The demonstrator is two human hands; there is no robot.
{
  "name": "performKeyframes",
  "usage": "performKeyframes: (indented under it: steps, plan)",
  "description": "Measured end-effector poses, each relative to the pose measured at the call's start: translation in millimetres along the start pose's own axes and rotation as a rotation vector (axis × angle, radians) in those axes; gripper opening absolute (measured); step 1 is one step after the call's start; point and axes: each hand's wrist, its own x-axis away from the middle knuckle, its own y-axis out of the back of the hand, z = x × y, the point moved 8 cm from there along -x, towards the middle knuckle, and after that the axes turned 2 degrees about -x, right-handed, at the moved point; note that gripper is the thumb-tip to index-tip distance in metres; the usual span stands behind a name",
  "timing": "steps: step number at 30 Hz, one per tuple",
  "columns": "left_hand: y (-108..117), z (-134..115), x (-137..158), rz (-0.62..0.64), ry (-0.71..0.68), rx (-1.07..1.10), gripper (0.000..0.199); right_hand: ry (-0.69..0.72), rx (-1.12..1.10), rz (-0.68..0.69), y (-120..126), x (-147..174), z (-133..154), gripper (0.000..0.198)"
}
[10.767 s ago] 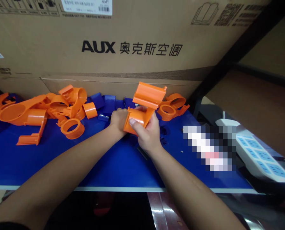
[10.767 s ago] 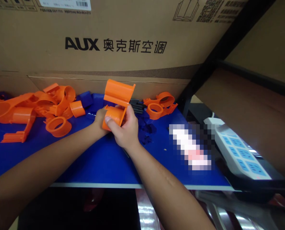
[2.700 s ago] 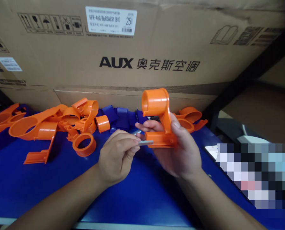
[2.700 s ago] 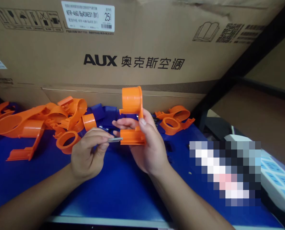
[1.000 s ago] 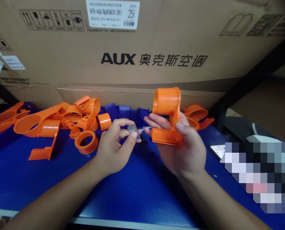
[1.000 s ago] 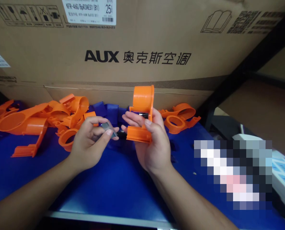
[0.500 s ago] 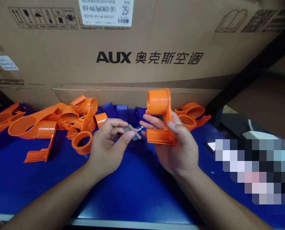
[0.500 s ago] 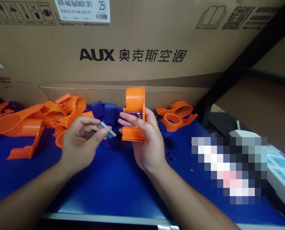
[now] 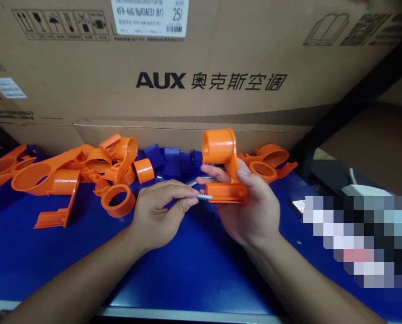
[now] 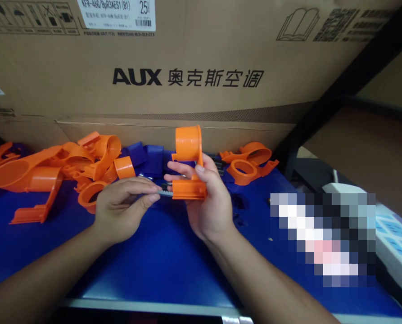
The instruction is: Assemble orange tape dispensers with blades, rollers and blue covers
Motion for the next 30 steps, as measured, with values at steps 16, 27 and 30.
performKeyframes:
  steps: [16,27,30]
  plan:
    - [-5,-13,0,0.035,-0.139,0.046,0.022,-0.115,-0.068,-0.01,0,6,-8,0.026]
    - [-5,-12,-1,0.055,-0.153,0.014,0.02,-0.061,-0.056,-0.034,1,6,-5,0.028]
    - [-9,-15,1,0.079,-0.197,-0.032,0.022,-0.035,-0.01,-0.022,0,7,-4,0.027]
